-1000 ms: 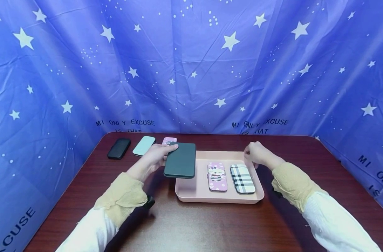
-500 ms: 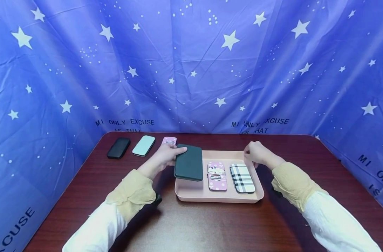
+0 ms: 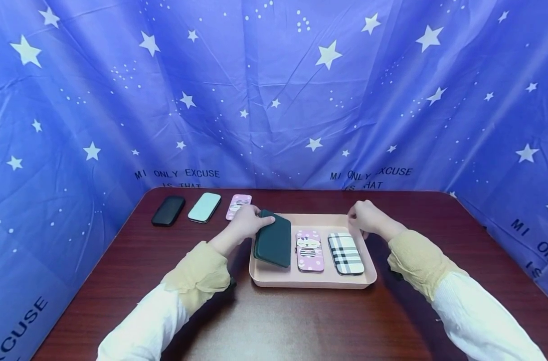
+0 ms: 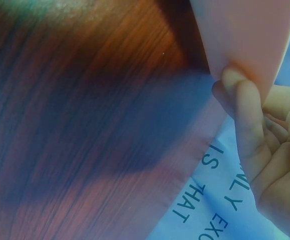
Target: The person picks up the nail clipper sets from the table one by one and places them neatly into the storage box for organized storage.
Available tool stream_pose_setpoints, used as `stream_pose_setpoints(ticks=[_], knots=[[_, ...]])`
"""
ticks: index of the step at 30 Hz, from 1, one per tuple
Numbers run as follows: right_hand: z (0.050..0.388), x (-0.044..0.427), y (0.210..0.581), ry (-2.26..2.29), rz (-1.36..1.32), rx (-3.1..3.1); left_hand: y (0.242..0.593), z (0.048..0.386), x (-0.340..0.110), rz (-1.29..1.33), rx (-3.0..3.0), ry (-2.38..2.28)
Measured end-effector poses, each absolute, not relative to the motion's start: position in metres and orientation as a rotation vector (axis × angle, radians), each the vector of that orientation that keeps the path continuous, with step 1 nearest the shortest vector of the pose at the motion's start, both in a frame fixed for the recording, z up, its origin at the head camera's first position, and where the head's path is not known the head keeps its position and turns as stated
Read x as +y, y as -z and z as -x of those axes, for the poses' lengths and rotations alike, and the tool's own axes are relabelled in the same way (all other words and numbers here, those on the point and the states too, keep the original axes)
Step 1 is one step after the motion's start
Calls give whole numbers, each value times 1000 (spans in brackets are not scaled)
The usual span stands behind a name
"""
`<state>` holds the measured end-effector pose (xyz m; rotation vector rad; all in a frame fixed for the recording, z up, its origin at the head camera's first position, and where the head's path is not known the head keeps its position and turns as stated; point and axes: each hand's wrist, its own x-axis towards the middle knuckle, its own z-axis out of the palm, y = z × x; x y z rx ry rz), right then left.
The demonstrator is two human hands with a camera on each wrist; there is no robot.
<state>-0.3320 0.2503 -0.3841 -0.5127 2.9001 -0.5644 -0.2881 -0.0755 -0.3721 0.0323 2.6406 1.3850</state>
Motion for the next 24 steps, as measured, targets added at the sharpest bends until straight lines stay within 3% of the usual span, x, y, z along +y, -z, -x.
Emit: stream_pose_setpoints(ticks=[11, 24], knots=[[332, 251, 386, 551, 510, 2903, 370, 290, -61, -108, 2849, -1017], [333, 250, 387, 550, 502, 2904, 376, 298, -53, -12, 2732, -1052]])
